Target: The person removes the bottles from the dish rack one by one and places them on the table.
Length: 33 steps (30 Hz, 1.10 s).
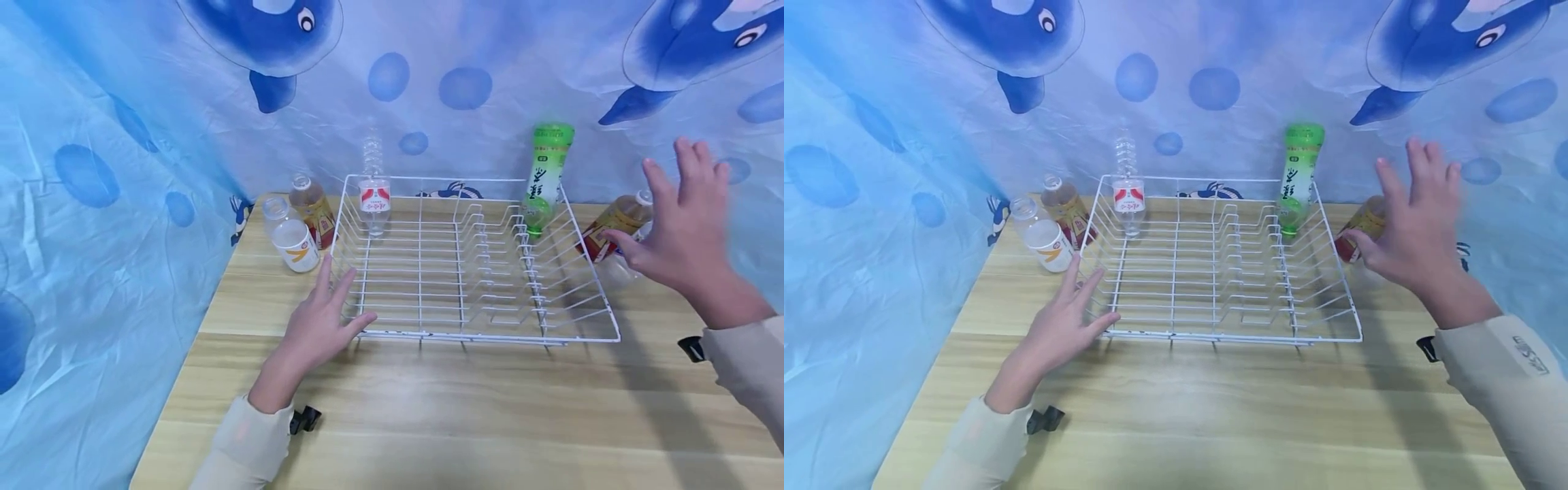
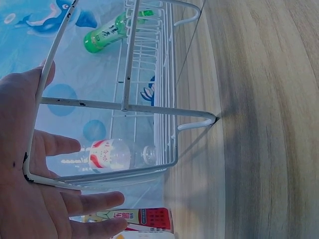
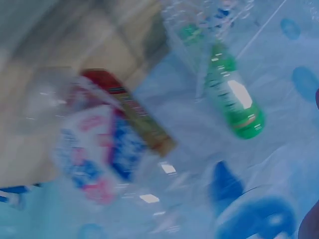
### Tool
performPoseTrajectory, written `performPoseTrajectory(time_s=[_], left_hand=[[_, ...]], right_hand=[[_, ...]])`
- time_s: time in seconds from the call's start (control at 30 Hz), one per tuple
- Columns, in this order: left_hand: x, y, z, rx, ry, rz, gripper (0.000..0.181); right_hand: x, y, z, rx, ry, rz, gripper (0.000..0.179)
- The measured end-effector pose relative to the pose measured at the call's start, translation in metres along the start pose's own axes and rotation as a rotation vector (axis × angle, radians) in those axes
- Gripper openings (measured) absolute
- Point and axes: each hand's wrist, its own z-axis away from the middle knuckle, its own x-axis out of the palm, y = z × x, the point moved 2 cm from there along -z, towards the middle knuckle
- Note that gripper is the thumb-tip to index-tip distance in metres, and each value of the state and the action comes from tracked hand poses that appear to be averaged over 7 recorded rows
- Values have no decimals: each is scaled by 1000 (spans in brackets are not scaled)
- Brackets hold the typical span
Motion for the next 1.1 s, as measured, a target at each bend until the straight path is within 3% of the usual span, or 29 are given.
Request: performPoseTrajectory(time_s=[0.13,0.2,0.3,0.5,0.8,0.97,1.1], left_hand=[[4,1,0,-13,6,-8,90],[7,2,0,-18,9,-8,91],[11,4,-2,-21,9,-7,94],[18,10,-12,-3,-3,24,112],[16,10,-18,7,-77,134,132],[19,4,-20,12,-91,218,134],[24,4,-18,15,-90,312,136]], right_hand=[[14,-13,-21,-122,-34,-46,73],[22,-17,-28,-179,-55,-74,78],[31,-18,-36,-247,-146,-64,97],[45,-19,-54,-366,-298,-27,98],[71,-38,-89,-463,-367,-17,112],[96,-50,-106,-510,-399,-4,108],[122,-66,-116,-573,-428,19,95]])
